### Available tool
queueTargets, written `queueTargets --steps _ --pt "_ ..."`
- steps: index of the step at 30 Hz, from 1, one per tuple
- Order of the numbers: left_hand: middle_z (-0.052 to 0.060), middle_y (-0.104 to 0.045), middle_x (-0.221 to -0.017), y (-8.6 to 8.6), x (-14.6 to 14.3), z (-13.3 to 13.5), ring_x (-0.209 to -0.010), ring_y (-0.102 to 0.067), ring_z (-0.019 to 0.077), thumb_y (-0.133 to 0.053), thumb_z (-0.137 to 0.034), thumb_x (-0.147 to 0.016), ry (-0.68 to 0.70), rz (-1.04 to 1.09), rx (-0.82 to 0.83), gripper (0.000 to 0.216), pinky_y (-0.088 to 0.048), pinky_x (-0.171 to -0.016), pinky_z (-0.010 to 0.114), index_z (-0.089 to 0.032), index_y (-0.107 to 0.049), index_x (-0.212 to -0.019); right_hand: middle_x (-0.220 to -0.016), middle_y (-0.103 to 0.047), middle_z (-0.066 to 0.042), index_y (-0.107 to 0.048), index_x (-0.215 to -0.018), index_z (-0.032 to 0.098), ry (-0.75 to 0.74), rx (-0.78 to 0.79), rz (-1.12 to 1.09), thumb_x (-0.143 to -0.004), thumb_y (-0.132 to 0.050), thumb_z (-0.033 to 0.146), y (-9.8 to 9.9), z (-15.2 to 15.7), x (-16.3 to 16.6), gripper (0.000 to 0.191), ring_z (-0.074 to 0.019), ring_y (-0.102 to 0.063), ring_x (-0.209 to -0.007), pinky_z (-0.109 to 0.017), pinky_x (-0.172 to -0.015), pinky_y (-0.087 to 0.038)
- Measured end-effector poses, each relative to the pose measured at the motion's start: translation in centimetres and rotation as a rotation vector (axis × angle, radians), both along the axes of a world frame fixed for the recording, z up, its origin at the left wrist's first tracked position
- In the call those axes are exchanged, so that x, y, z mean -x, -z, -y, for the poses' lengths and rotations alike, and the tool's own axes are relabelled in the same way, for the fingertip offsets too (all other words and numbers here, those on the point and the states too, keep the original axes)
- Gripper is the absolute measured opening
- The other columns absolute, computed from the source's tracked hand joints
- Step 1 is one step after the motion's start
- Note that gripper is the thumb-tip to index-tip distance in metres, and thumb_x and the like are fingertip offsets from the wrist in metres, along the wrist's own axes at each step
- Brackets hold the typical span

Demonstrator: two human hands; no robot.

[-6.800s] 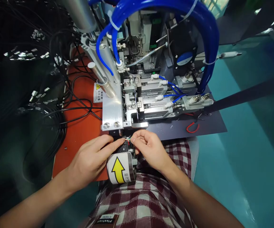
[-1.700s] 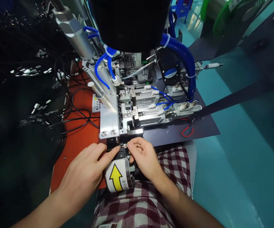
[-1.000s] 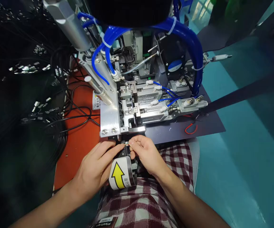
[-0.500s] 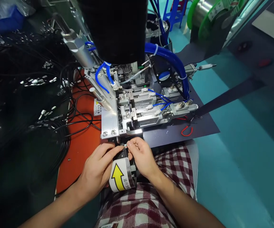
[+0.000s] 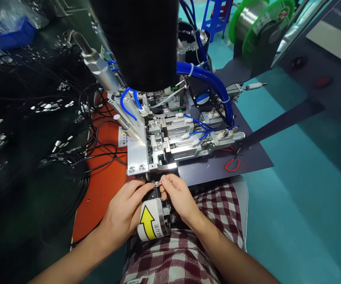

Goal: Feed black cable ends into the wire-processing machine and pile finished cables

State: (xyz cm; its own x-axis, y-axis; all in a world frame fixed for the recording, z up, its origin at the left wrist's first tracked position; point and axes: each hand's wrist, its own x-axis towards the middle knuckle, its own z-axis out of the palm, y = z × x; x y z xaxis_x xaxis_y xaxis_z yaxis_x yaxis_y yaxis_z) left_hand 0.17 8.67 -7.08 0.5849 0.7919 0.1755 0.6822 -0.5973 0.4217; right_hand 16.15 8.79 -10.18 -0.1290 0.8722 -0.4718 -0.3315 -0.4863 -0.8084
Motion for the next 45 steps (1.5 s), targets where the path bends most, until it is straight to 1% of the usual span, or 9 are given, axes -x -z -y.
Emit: queueTargets --steps 5,9,14,17,20,24,31,35,45 --pt "0.008 -0.061 -0.095 -1.8 0.0 -0.6 -0.086 -0.059 0.0194 -0.032 -0.010 -0.090 -0.064 0.109 0.135 0.034 -0.053 -0.073 0.031 -0.017 -0.059 -0.110 -0.053 -0.047 0.006 -0.051 -0.068 0.020 0.037 -0.046 -0.017 -0.074 -0.064 0.057 0.5 0.1 0.4 0.040 -0.0103 -0.039 -0.048 -0.025 -0.050 -0.031" --pt "0.007 -0.059 -0.101 -2.7 1.5 1.5 -0.088 -0.060 0.0183 -0.031 -0.015 -0.092 -0.175 0.065 0.163 0.039 -0.053 -0.074 0.029 -0.024 -0.052 -0.124 -0.054 -0.047 0.006 -0.052 -0.069 0.019 0.025 -0.091 -0.001 -0.077 -0.063 0.052 1.2 0.2 0.2 0.035 -0.0109 -0.040 -0.051 -0.026 -0.054 -0.032" --pt "0.013 -0.050 -0.122 -1.1 4.2 7.0 -0.107 -0.054 0.0255 -0.035 -0.022 -0.093 -0.436 -0.214 0.045 0.049 -0.051 -0.083 0.038 -0.025 -0.030 -0.142 -0.054 -0.047 0.006 -0.052 -0.068 0.020 0.010 -0.119 0.018 -0.076 -0.065 0.052 1.2 0.0 -0.1 0.035 -0.0115 -0.041 -0.051 -0.026 -0.055 -0.033" --pt "0.014 -0.044 -0.131 0.1 4.8 8.7 -0.116 -0.047 0.0306 -0.036 -0.026 -0.094 -0.551 -0.361 0.008 0.055 -0.045 -0.090 0.049 -0.026 -0.020 -0.147 -0.055 -0.047 0.006 -0.052 -0.070 0.019 0.008 -0.125 0.027 -0.077 -0.064 0.051 1.2 0.1 -0.1 0.035 -0.0113 -0.040 -0.052 -0.026 -0.055 -0.032" --pt "0.014 -0.039 -0.139 0.4 4.6 8.5 -0.124 -0.040 0.0331 -0.036 -0.029 -0.094 -0.556 -0.390 -0.012 0.058 -0.040 -0.097 0.053 -0.026 -0.016 -0.148 -0.055 -0.046 0.006 -0.053 -0.070 0.019 0.004 -0.128 0.037 -0.078 -0.063 0.052 1.1 0.2 -0.1 0.035 -0.0111 -0.040 -0.052 -0.026 -0.055 -0.032" --pt "0.012 -0.035 -0.146 0.1 4.9 7.2 -0.129 -0.036 0.0322 -0.035 -0.035 -0.095 -0.525 -0.392 -0.023 0.060 -0.040 -0.099 0.052 -0.026 -0.011 -0.149 -0.054 -0.046 0.006 -0.053 -0.069 0.019 0.003 -0.131 0.046 -0.075 -0.064 0.055 0.8 0.2 0.0 0.038 -0.0111 -0.040 -0.052 -0.026 -0.055 -0.032" --pt "0.009 -0.033 -0.149 0.6 5.9 6.9 -0.132 -0.035 0.0304 -0.037 -0.039 -0.094 -0.527 -0.406 -0.020 0.062 -0.043 -0.099 0.051 -0.028 -0.009 -0.149 -0.063 -0.052 0.003 -0.058 -0.074 0.018 0.021 -0.138 0.069 -0.079 -0.059 0.059 2.1 0.7 -0.6 0.041 -0.0123 -0.045 -0.054 -0.027 -0.055 -0.035" --pt "0.009 -0.034 -0.149 0.8 5.9 7.0 -0.132 -0.036 0.0293 -0.037 -0.039 -0.094 -0.529 -0.412 -0.045 0.062 -0.042 -0.101 0.050 -0.027 -0.010 -0.149 -0.072 -0.056 0.000 -0.062 -0.083 0.018 0.103 -0.106 0.065 -0.080 -0.056 0.060 3.1 1.5 -2.0 0.043 -0.0118 -0.046 -0.055 -0.026 -0.053 -0.035" --pt "0.008 -0.036 -0.148 1.0 6.1 7.0 -0.130 -0.041 0.0280 -0.040 -0.039 -0.093 -0.532 -0.461 -0.101 0.064 -0.047 -0.096 0.044 -0.026 -0.012 -0.149 -0.070 -0.052 0.001 -0.064 -0.080 0.020 0.185 -0.002 0.076 -0.080 -0.061 0.054 3.2 3.0 -3.8 0.035 -0.0130 -0.043 -0.056 -0.027 -0.052 -0.033"
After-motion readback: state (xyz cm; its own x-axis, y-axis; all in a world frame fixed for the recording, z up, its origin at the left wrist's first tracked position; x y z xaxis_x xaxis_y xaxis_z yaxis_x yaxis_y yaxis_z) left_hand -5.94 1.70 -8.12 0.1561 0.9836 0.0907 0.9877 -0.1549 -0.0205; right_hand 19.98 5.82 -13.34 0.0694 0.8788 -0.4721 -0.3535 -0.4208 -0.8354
